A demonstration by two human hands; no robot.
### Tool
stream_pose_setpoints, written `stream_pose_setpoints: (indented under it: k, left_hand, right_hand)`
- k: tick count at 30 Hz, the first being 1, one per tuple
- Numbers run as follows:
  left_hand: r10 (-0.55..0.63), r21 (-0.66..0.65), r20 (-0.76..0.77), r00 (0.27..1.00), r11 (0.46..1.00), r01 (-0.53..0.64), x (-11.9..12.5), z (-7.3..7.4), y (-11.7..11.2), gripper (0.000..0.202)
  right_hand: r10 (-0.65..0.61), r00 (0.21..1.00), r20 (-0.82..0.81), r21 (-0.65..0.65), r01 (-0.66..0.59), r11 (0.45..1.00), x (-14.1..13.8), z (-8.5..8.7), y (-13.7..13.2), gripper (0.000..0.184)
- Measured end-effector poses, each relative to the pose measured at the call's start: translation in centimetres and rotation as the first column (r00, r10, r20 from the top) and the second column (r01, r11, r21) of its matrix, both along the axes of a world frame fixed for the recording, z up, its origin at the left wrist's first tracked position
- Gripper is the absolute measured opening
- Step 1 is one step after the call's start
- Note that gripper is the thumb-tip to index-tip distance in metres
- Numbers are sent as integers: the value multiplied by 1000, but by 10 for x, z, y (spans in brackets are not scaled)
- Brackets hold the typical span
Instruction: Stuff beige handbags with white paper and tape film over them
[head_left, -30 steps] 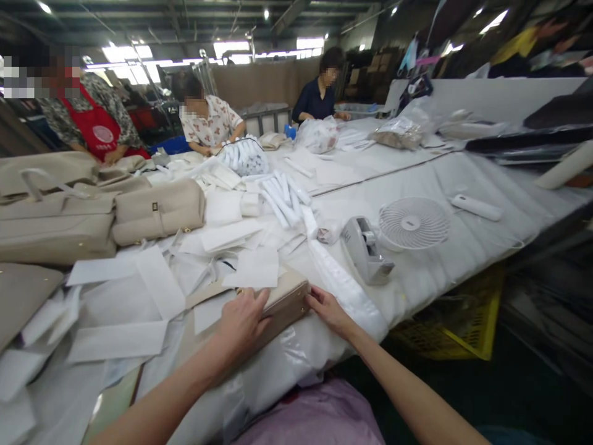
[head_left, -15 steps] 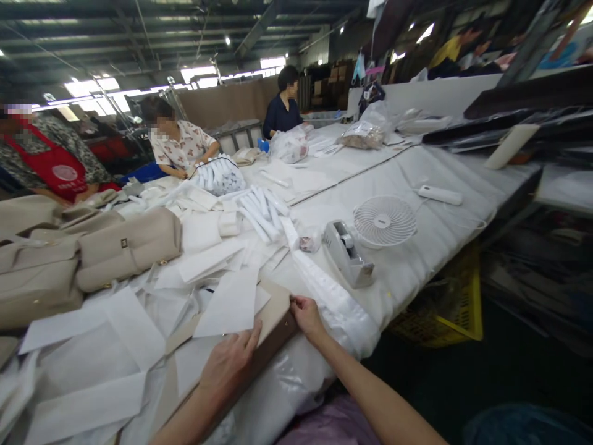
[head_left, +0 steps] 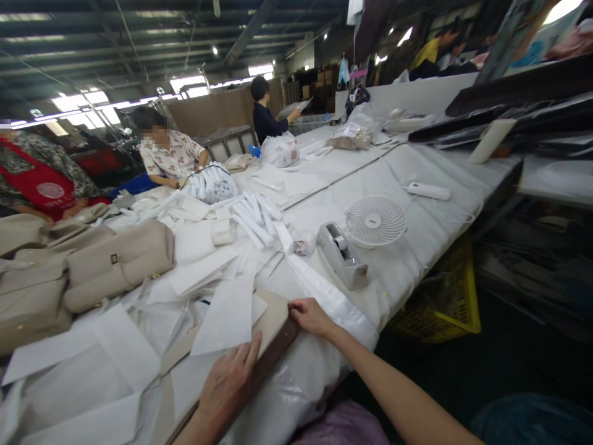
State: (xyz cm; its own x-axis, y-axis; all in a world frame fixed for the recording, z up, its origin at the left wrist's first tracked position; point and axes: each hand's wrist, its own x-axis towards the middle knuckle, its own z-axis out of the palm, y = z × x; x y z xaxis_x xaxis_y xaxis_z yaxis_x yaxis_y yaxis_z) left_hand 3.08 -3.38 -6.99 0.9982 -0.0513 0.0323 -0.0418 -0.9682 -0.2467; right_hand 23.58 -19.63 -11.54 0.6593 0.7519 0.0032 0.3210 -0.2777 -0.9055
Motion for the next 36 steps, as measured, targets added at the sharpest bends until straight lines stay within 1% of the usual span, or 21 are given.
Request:
stream_pose_setpoints:
  k: [3, 6, 9, 11, 15, 18, 21, 24, 26, 27, 30, 32, 33, 35, 36]
  left_hand:
    - [-10, 54, 26, 1000, 998, 9, 1, -8, -8, 73]
    - [2, 110, 48, 999, 994, -7, -1, -13, -17, 73]
    - [14, 129, 54, 998, 991, -21, -4, -14, -22, 72]
    - [20, 122, 51, 998, 992, -27, -6, -13, -24, 71]
    - [47, 79, 56, 997, 996, -51, -7, -12, -25, 72]
    - [60, 32, 55, 997, 998, -62, -7, -9, -23, 74]
    - [54, 3, 32, 998, 999, -54, -6, -5, -20, 75]
    - [42, 7, 21, 999, 999, -42, -5, -5, -23, 75]
    - [21, 24, 27, 999, 999, -21, -5, -10, -28, 71]
    - [9, 29, 32, 999, 1000, -10, -5, -13, -30, 65]
    - [-1, 13, 38, 999, 1000, 0, -5, -21, -35, 36]
    - [16, -11, 36, 999, 1000, -16, -5, -23, -35, 24]
    - [24, -25, 34, 999, 999, -23, -6, -22, -34, 23]
    - [34, -60, 32, 999, 998, -32, -7, -19, -32, 26]
    - [36, -81, 31, 999, 996, -34, -8, -16, -31, 28]
  right_hand:
    - [-65, 997, 33, -42, 67, 997, 3, -5, 6, 21]
    - [-69, 996, 65, -52, 72, 996, 4, -6, 6, 21]
    - [-17, 995, 96, -29, 20, 999, 4, -1, 0, 20]
    - [38, 993, 113, -12, -37, 999, 6, 4, -4, 25]
    - [137, 982, 127, -20, -136, 991, 13, 14, -5, 24]
    - [178, 975, 130, -22, -177, 984, 20, 18, -3, 22]
    - [226, 954, 196, -67, -217, 974, 24, 18, -2, 21]
    - [223, 939, 262, -130, -195, 972, 21, 10, 2, 16]
    - [178, 947, 267, -147, -143, 979, 15, 2, 7, 16]
    - [153, 950, 273, -154, -114, 981, 12, -2, 9, 16]
    - [110, 950, 292, -178, -59, 982, 6, -7, 13, 20]
    - [135, 945, 297, -196, -78, 978, 5, -1, 11, 27]
    - [160, 933, 324, -202, -97, 975, 3, 5, 8, 31]
    - [203, 866, 457, -189, -129, 974, -2, 20, 2, 40]
    - [214, 802, 558, -169, -143, 975, -6, 27, -1, 42]
